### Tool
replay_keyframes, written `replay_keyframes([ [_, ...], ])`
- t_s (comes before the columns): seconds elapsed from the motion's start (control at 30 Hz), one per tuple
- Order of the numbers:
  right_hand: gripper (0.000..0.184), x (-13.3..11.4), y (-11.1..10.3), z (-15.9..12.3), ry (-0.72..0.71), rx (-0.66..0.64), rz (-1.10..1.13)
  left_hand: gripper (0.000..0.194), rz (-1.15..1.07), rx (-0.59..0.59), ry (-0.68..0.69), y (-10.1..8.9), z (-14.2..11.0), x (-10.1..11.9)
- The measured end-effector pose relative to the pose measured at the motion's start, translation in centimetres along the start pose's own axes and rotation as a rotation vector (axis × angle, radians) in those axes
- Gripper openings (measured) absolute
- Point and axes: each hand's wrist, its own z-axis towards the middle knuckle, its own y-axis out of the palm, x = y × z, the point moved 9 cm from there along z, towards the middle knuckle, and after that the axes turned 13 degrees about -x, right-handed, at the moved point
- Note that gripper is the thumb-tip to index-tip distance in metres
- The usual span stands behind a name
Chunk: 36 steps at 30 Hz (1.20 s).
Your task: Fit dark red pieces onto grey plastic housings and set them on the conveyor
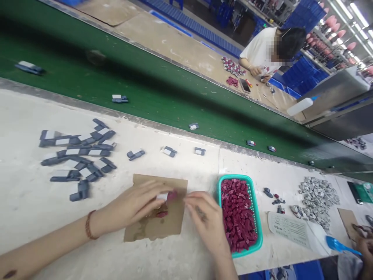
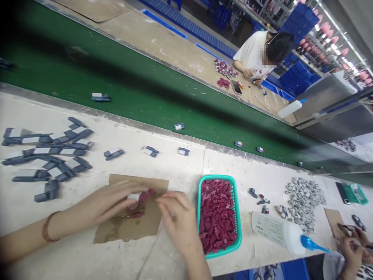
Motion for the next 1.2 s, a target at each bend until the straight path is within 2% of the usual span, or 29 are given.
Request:
replay_keyframes([
  [0.1, 0.023, 2.2, -5.5, -2.6, 0.134, 0.197, -0.342, 0.039, 0.113, 0.15, -0.061, -4.6, 2.7, -0.5],
  [0.13, 0.024, 3.3, -6.6, -3.2, 0.201, 0.203, -0.453, 0.041, 0.164, 0.214, -0.081, -6.4, 3.8, -0.9],
  [0.2, 0.026, 5.4, -7.8, -3.8, 0.271, 0.145, -0.61, 0.042, 0.281, 0.302, -0.117, -9.4, 6.2, -1.8],
  [0.3, 0.03, 7.9, -7.6, -3.9, 0.275, 0.007, -0.694, 0.038, 0.468, 0.371, -0.178, -12.0, 10.1, -3.3],
  [0.37, 0.029, 8.7, -7.5, -3.9, 0.263, -0.012, -0.711, 0.035, 0.513, 0.393, -0.183, -12.5, 12.5, -3.7],
  [0.47, 0.024, 8.7, -7.7, -4.1, 0.247, 0.025, -0.619, 0.033, 0.523, 0.382, -0.128, -11.7, 15.9, -2.8],
  [0.6, 0.021, 8.3, -8.6, -5.1, 0.282, 0.116, -0.282, 0.032, 0.465, 0.31, -0.062, -9.5, 20.2, -0.8],
  [0.73, 0.024, 7.3, -8.5, -6.0, 0.311, 0.219, 0.02, 0.015, 0.305, 0.281, -0.063, -8.5, 22.8, -0.1],
  [0.83, 0.021, 6.6, -8.0, -6.3, 0.297, 0.329, 0.199, 0.008, 0.127, 0.307, -0.059, -8.4, 22.5, -0.1],
  [0.93, 0.017, 5.9, -7.0, -6.0, 0.273, 0.397, 0.317, 0.011, -0.112, 0.341, -0.08, -8.5, 20.2, -0.7],
  [1.03, 0.016, 4.6, -5.3, -4.7, 0.242, 0.343, 0.322, 0.02, -0.39, 0.36, -0.139, -8.2, 16.3, -1.8],
  [1.2, 0.014, 1.8, -0.7, -1.2, 0.15, 0.141, 0.19, 0.029, -0.731, 0.359, -0.219, -7.8, 8.1, -2.6],
])
